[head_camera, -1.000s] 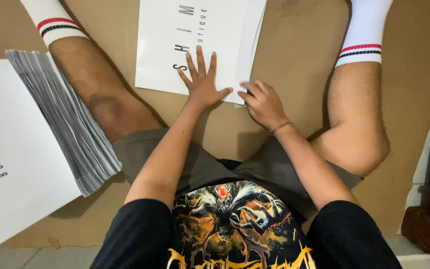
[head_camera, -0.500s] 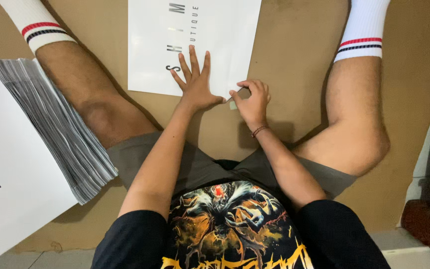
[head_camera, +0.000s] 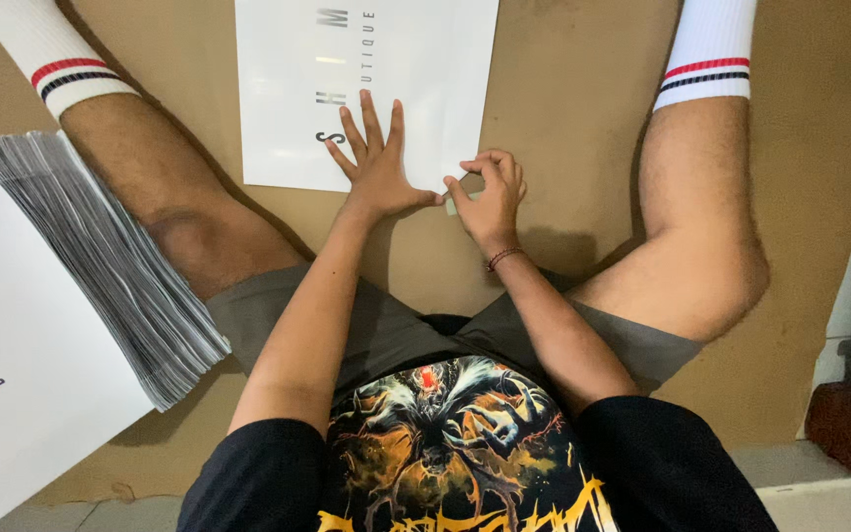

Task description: The person sits on the floor and repeatedly folds white printed paper sheets into smaller rectangles. They use a small rectangular tool to press and crease the folds, then stack the finished pieces to the side.

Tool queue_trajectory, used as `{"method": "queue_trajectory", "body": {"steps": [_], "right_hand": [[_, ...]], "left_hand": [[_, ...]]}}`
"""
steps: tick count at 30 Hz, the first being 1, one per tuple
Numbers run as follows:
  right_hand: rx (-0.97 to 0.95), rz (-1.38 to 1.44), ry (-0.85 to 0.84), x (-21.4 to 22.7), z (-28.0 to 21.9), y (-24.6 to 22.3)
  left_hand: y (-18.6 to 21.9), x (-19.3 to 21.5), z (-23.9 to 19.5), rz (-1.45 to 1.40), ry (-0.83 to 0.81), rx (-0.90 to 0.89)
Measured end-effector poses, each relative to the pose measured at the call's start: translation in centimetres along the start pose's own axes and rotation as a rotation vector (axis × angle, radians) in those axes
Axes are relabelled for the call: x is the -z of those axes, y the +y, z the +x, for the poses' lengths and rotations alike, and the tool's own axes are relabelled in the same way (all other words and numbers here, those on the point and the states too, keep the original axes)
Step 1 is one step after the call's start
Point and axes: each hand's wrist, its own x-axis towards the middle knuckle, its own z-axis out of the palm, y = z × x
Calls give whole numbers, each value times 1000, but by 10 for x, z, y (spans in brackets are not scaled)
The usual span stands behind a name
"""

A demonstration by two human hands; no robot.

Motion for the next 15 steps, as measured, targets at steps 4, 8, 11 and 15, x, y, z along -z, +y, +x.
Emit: {"method": "queue_trajectory", "body": {"steps": [4,8,11,15], "right_hand": [[19,-14,18,0,-1,-1],[10,-39,5,-1,-1,0],[38,-46,9,-1,-1,-1],[57,-52,8,3,-2,-6]], "left_hand": [[12,15,-8,-41,-43,21],[7,7,-4,-12,-22,18],[-4,-14,4,-16,87,15],[1,-22,5,-44,161,58]]}}
